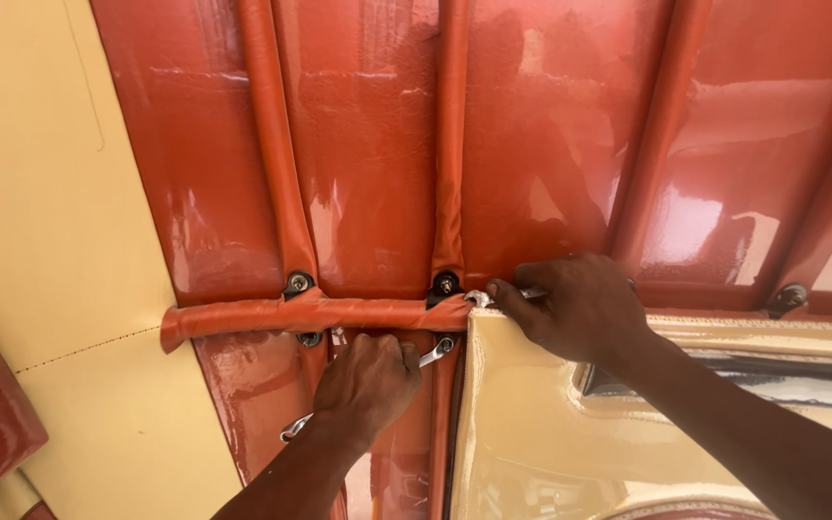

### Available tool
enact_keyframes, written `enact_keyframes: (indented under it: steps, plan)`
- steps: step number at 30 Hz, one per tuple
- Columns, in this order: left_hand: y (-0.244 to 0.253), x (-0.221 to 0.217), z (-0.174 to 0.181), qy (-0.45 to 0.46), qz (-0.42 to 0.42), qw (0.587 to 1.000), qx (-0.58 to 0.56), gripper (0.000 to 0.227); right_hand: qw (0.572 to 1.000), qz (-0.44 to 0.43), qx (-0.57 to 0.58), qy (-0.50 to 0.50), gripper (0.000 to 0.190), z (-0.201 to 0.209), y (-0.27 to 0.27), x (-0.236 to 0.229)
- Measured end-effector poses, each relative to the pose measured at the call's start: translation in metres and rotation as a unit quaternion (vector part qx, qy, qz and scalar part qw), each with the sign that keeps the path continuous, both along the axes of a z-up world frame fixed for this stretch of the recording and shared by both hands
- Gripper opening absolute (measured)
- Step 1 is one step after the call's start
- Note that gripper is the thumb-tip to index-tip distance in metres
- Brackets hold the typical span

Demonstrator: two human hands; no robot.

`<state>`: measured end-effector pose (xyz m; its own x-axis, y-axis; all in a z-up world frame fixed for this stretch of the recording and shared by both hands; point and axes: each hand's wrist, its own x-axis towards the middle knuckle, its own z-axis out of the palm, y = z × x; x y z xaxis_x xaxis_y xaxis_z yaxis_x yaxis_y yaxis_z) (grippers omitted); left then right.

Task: Tightening bolts and nuts on a red upholstered vehicle panel using open-end wrenches.

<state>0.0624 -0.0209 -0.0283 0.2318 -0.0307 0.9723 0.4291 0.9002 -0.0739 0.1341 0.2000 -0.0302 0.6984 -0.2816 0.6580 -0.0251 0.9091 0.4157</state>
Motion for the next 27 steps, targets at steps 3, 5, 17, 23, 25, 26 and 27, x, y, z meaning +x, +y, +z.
enact_keyframes:
  steps: [3, 5, 17, 23, 25, 26, 27]
  plan:
    - [-0.001, -0.002, 0.001, 0.007, 0.026, 1.0, -0.002, 0.047, 1.0, -0.001, -0.002, -0.014, 0.05, -0.002, 0.0, -0.001]
    - [-0.001, 0.001, 0.003, 0.015, 0.041, 0.999, -0.003, 0.047, 1.0, -0.001, -0.001, -0.013, 0.05, -0.001, 0.002, -0.001]
    - [-0.01, 0.015, -0.013, 0.006, 0.051, 0.998, -0.03, 0.058, 1.0, 0.0, 0.008, -0.011, 0.045, -0.002, -0.004, 0.007]
    - [-0.035, -0.044, 0.012, 0.026, -0.044, 0.992, -0.116, 0.069, 0.999, 0.009, 0.021, -0.024, 0.044, -0.003, 0.004, 0.009]
    - [-0.051, -0.095, 0.033, 0.198, -0.008, 0.955, -0.222, 0.056, 0.999, 0.004, 0.039, -0.006, 0.043, -0.006, 0.016, 0.009]
    - [-0.046, -0.089, 0.026, 0.201, -0.012, 0.953, -0.225, 0.056, 0.999, 0.0, 0.036, -0.004, 0.043, -0.008, 0.025, 0.013]
    - [-0.041, -0.082, 0.019, 0.179, -0.014, 0.962, -0.206, 0.054, 0.999, -0.003, 0.053, 0.013, 0.036, -0.011, 0.034, 0.017]
